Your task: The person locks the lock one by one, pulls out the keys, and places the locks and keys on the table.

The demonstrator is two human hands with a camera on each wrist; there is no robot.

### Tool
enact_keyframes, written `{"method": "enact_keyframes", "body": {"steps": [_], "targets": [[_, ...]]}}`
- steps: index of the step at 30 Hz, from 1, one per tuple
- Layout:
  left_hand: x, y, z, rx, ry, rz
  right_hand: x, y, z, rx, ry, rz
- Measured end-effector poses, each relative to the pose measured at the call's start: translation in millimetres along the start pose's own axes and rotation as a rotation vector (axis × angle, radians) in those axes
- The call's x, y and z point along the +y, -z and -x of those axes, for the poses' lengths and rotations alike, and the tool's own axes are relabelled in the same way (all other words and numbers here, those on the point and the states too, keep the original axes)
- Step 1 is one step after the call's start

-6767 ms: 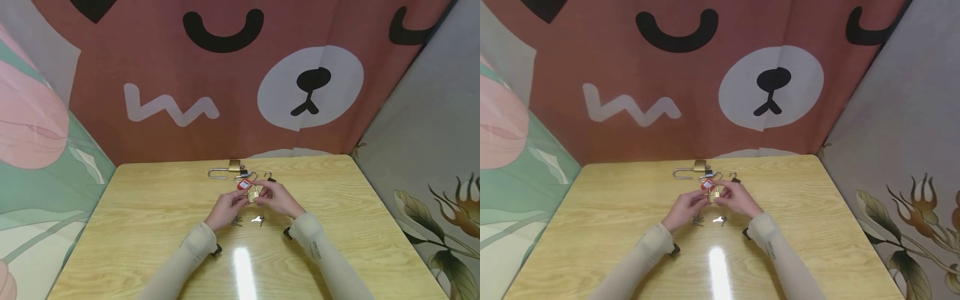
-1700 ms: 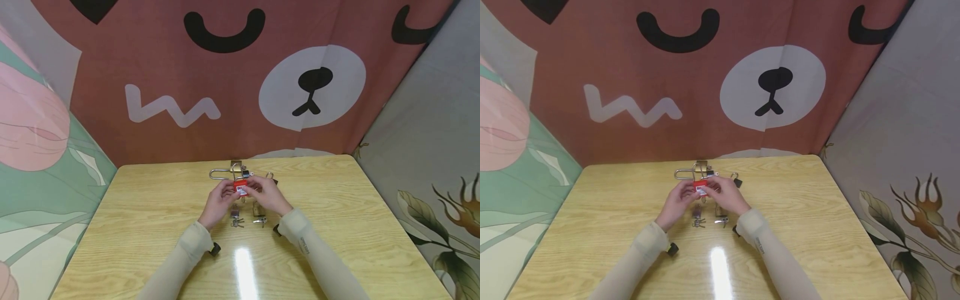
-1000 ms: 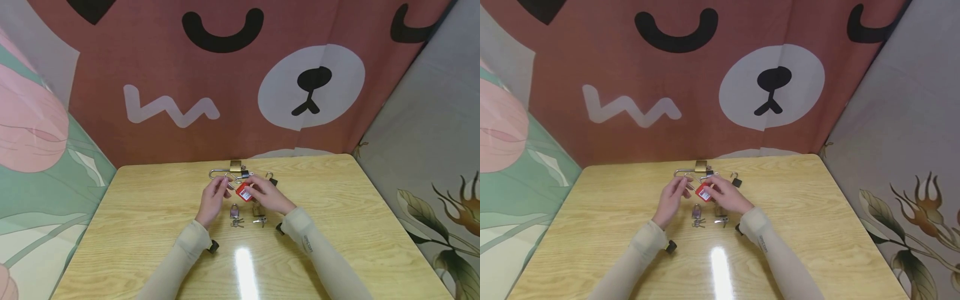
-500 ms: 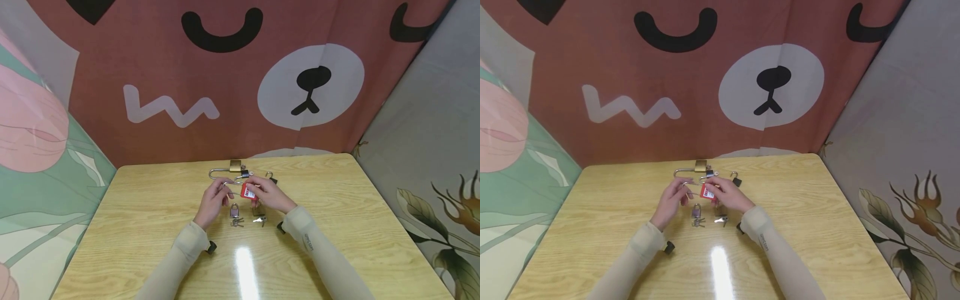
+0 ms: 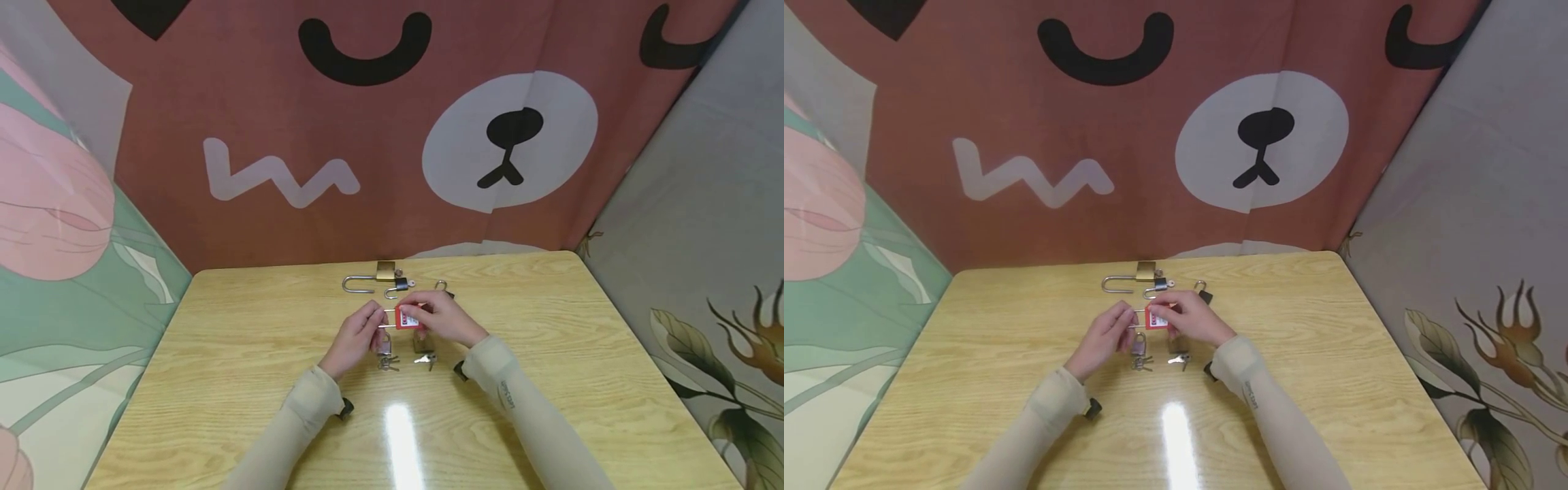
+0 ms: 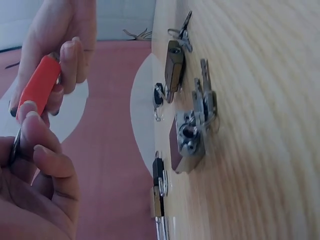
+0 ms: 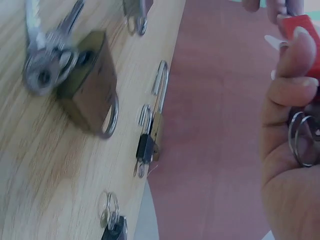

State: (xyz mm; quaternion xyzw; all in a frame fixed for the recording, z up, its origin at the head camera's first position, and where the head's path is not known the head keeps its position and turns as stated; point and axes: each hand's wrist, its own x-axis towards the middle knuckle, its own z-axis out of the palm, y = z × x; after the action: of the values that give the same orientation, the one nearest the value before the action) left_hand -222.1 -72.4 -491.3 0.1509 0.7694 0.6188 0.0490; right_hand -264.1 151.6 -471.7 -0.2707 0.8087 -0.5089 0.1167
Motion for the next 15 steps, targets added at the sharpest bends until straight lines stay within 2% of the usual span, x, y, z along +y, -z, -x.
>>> {"method": "enact_keyframes", "body": {"steps": [4,15], "targets": [[-1.1,-2.5,0.4,-0.038,0.012,0.005,-1.8,-2.1,-1.9,-0.025,0.015,0.010],[-0.1,-7.0,1.1,-0.064,0.010,0.003,-3.1,-2.9,-2.1,-0.030,0.011,0.003]]}}
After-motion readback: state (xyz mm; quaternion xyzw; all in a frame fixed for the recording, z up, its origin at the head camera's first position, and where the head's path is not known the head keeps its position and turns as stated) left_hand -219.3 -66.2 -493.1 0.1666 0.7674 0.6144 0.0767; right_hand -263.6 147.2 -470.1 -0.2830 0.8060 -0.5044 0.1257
